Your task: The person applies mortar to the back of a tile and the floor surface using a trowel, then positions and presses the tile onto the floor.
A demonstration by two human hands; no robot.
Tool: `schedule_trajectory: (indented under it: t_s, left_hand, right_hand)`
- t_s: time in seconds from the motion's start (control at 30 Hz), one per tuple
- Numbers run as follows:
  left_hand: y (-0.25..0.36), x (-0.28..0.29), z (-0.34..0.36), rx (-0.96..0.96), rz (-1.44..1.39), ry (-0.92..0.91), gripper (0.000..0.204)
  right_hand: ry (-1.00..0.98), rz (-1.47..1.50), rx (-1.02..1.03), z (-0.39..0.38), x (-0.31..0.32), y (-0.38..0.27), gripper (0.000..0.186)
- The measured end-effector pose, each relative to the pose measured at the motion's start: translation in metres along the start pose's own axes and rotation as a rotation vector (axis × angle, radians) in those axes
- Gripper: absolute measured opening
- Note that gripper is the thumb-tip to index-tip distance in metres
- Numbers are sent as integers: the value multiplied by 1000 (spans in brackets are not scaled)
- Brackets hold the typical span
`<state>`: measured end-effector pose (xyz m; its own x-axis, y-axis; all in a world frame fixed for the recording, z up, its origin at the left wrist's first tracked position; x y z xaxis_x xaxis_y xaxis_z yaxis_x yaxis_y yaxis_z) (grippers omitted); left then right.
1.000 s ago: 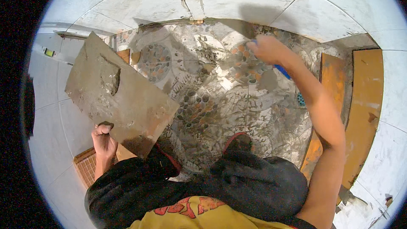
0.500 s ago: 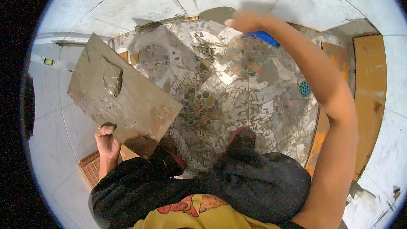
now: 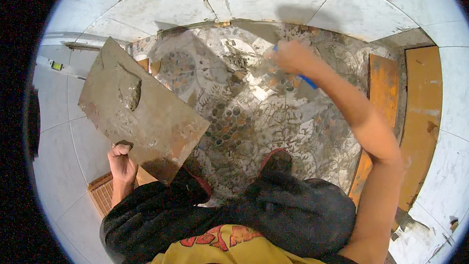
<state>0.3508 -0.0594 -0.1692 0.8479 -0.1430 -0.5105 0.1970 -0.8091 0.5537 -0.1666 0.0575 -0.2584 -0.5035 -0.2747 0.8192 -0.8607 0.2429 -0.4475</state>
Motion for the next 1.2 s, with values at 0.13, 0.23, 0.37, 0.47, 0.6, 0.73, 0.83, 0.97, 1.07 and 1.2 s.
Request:
schedule_trajectory:
  t_s: [0.13, 0.23, 0.37, 0.47, 0.6, 0.73, 0.83, 0.97, 1.07, 1.2]
  left_hand:
    - [-2, -5, -4, -45, 10, 136, 24]
    - [-3, -5, -6, -33, 13, 216, 24]
    - [-5, -10, 2, 71, -52, 23, 25]
    - [-5, -18, 3, 49, -35, -144, 23]
    - [-6, -11, 1, 41, -28, 125, 22]
    - [-7, -13, 5, 64, -72, 140, 19]
    - [-6, -14, 11, 11, 68, 69, 19]
    - [0, -11, 8, -153, 402, 215, 21]
    - [-4, -12, 5, -23, 50, 164, 21]
    - [-2, -12, 0, -15, 78, 164, 20]
  right_hand:
    - [54, 24, 8, 5, -11, -2, 53]
    - [18, -29, 26, 5, -9, -8, 54]
    - [63, -9, -51, 4, -4, -17, 47]
    - [37, 1, -61, 6, -6, -18, 46]
    - [136, -49, -1, 9, -7, -17, 44]
    - [176, -87, 67, 11, -12, -15, 41]
    - [261, -91, 101, 11, -11, -13, 39]
    - [223, -30, 60, 5, -10, -8, 46]
    - [177, 10, -18, -6, -7, -3, 47]
    - [151, 39, -172, -26, -1, 10, 55]
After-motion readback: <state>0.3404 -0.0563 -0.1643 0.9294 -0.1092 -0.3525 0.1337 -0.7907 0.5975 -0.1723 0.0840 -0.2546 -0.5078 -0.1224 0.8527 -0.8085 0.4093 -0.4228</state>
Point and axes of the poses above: each hand's wrist, its own z-axis towards the middle knuckle, its own x-axis out of the back of the hand, y = z × x, the point moved 5 cm from there along z, towards the middle knuckle, and after that the axes turned 12 degrees about x, right-handed, at the moved point
